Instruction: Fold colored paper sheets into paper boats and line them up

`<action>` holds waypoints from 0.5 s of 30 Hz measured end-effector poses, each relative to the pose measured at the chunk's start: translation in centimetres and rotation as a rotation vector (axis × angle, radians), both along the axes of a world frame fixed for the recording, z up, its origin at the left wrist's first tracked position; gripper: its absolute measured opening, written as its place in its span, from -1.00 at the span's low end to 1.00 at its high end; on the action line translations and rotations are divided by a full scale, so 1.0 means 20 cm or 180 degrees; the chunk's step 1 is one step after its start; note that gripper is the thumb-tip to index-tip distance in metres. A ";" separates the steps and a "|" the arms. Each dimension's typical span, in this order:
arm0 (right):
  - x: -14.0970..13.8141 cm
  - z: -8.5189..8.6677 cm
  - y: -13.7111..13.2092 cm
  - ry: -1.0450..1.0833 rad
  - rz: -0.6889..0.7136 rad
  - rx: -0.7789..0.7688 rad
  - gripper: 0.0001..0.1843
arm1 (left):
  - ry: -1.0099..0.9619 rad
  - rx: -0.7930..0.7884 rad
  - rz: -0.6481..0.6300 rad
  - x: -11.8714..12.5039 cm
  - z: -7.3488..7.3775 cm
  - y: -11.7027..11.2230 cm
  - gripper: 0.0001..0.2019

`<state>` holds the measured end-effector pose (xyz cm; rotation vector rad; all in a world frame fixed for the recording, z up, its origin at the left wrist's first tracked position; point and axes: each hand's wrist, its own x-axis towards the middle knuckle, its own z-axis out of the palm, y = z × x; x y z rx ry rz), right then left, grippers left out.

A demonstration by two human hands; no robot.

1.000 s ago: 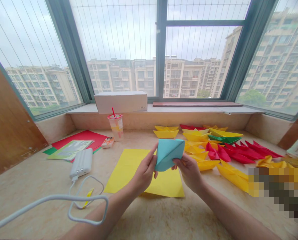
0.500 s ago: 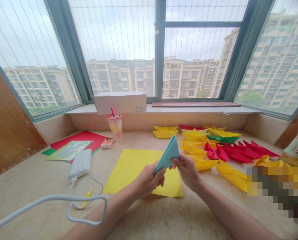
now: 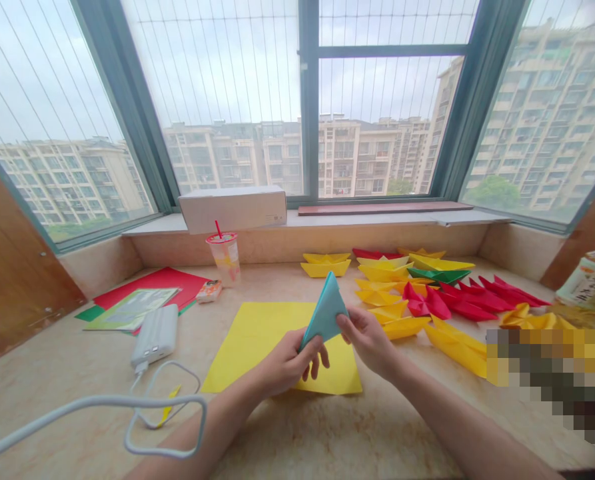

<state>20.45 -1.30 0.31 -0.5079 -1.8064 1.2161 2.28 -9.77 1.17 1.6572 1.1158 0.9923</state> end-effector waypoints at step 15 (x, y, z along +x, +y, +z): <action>0.00 0.04 -0.12 -0.0831 0.0503 0.0179 -0.53 | 0.0171 0.0556 0.0656 0.01 0.03 0.02 -0.53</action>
